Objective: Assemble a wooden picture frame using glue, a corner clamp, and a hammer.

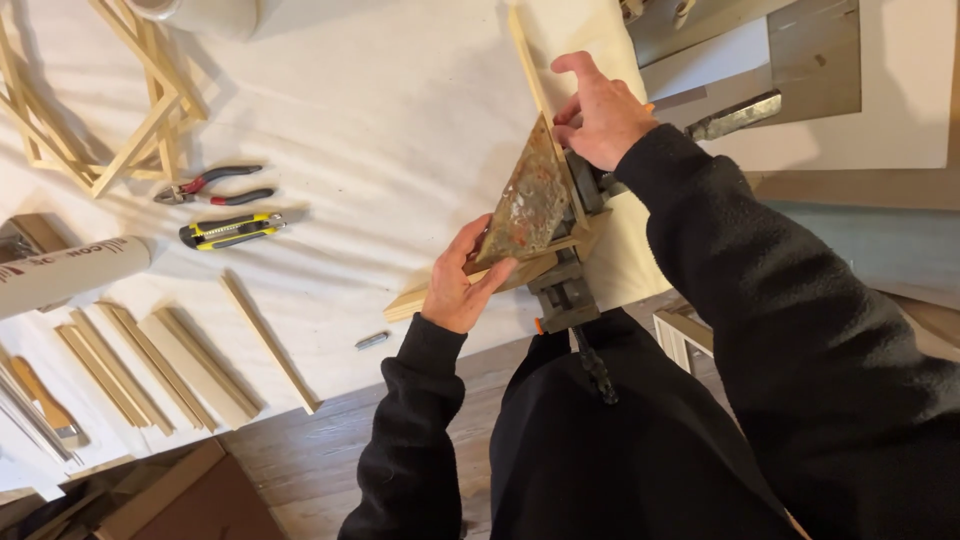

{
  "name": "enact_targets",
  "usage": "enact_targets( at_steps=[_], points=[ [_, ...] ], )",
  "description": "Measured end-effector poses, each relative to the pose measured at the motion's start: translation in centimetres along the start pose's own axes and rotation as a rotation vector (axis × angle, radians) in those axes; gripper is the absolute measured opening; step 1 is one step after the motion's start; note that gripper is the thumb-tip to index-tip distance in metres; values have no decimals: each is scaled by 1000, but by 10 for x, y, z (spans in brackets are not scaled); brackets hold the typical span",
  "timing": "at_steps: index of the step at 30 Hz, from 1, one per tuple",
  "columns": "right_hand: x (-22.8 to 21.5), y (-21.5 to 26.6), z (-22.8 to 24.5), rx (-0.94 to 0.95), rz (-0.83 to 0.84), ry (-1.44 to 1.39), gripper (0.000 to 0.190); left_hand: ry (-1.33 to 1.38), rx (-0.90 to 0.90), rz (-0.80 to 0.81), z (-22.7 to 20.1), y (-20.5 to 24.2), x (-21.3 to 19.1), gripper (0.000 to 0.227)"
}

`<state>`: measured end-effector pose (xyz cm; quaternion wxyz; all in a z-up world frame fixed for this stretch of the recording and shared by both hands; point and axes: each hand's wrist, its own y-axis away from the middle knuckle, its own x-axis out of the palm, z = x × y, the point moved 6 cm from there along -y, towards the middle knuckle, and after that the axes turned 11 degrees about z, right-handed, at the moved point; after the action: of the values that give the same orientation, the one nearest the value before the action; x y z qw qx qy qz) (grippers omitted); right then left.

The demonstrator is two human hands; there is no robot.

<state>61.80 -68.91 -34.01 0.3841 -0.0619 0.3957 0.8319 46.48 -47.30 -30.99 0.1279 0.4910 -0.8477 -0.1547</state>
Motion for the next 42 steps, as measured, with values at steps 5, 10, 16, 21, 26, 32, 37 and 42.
enact_targets(
  at_steps=[5, 10, 16, 21, 26, 32, 37, 42],
  points=[
    [0, 4, -1, -60, -60, -96, 64, -111, -21, -22, -5, -3, 5, 66],
    [1, 5, -8, -93, -71, -109, 66, -128, -48, -66, -2, -7, 10, 68],
    [3, 8, -7, -122, -76, -83, 66, -153, -55, -66, 6, -8, 6, 69],
    [1, 12, -1, -129, -78, -32, 64, -210, -84, -62, 8, -8, 6, 65],
    [-7, 25, 8, -71, -46, 96, 63, -283, -76, -133, 1, -6, 7, 62],
    [-22, 76, 44, -163, 120, 137, 80, -766, 40, -139, -4, 35, -17, 84],
    [9, 61, 59, -535, 201, 650, 120, -960, -26, -106, 28, 52, -19, 66],
    [24, 48, 71, -520, 337, 842, 122, -929, 48, -136, 40, 51, -17, 60]
  ],
)
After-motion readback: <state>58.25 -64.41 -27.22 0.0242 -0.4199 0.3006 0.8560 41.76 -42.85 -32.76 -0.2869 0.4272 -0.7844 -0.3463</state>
